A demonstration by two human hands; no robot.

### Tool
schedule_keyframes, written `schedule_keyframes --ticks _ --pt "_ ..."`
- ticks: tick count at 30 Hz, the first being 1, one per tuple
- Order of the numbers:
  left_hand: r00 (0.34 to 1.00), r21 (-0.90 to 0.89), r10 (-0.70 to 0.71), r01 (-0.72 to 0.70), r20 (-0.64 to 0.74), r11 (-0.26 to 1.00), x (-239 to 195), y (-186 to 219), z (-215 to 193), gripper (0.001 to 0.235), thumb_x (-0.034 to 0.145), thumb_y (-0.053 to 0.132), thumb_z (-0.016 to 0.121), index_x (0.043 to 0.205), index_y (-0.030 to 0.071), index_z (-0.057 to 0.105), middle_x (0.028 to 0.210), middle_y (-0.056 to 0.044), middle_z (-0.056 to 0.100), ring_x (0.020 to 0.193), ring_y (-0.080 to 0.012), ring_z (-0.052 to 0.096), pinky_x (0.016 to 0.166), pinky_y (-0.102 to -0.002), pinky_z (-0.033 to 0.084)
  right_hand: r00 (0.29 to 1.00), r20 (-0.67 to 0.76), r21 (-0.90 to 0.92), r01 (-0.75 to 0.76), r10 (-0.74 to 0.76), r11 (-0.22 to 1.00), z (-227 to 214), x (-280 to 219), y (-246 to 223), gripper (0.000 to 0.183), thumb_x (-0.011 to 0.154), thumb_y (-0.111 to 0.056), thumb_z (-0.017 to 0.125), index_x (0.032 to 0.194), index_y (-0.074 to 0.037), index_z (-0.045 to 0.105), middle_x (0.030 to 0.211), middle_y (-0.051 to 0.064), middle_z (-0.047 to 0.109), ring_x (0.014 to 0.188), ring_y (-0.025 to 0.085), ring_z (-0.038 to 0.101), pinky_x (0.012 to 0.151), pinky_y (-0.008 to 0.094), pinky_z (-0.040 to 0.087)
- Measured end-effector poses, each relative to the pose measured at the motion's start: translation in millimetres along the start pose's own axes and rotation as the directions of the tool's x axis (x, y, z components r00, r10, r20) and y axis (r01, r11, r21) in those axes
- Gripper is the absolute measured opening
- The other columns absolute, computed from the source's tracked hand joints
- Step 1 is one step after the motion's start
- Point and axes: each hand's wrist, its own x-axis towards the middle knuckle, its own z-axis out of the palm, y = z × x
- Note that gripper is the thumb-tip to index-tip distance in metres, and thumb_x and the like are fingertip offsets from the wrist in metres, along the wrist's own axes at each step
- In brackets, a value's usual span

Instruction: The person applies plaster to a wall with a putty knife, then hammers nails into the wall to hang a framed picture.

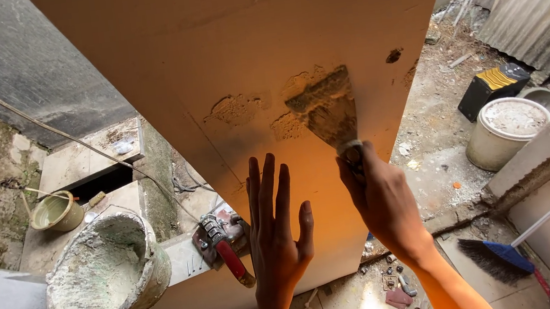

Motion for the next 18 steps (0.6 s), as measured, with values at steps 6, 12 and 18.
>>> schedule_keyframes --ticks 6,12,18 --pt "0.999 0.012 -0.003 0.003 -0.032 1.0 -2.3 0.4 2.0 0.059 0.104 0.015 0.057 0.159 0.009 0.037 0.168 -0.012 0.033 0.16 -0.0374 0.025 0.13 -0.059 0.025 0.997 -0.048 0.004 -0.054 0.054 0.999 -19.0 -16.6 -1.6 0.021 0.099 -0.018 0.065 0.099 0.0 0.053 0.073 0.02 0.068 0.056 0.033 0.069 0.05 0.041 0.05" --pt "0.999 0.035 -0.008 0.009 -0.031 0.999 -2.2 7.5 6.8 0.057 0.106 0.016 0.056 0.16 0.01 0.038 0.169 -0.011 0.032 0.161 -0.0369 0.025 0.131 -0.058 0.025 0.997 -0.073 -0.014 0.015 -0.016 1.0 -18.2 -15.4 0.9 0.021 0.097 -0.017 0.069 0.098 -0.001 0.055 0.073 0.021 0.068 0.059 0.036 0.069 0.051 0.041 0.05" --pt "0.997 0.079 -0.077 0.079 -0.032 0.994 -13.4 7.8 7.9 0.058 0.105 0.017 0.056 0.16 0.01 0.037 0.169 -0.01 0.033 0.16 -0.0355 0.025 0.131 -0.056 0.024 1.0 0.03 0.115 0.003 -0.006 0.993 -11.8 -30.6 18.3 0.021 0.096 -0.014 0.068 0.094 -0.001 0.052 0.065 0.015 0.063 0.048 0.026 0.06 0.047 0.037 0.044"
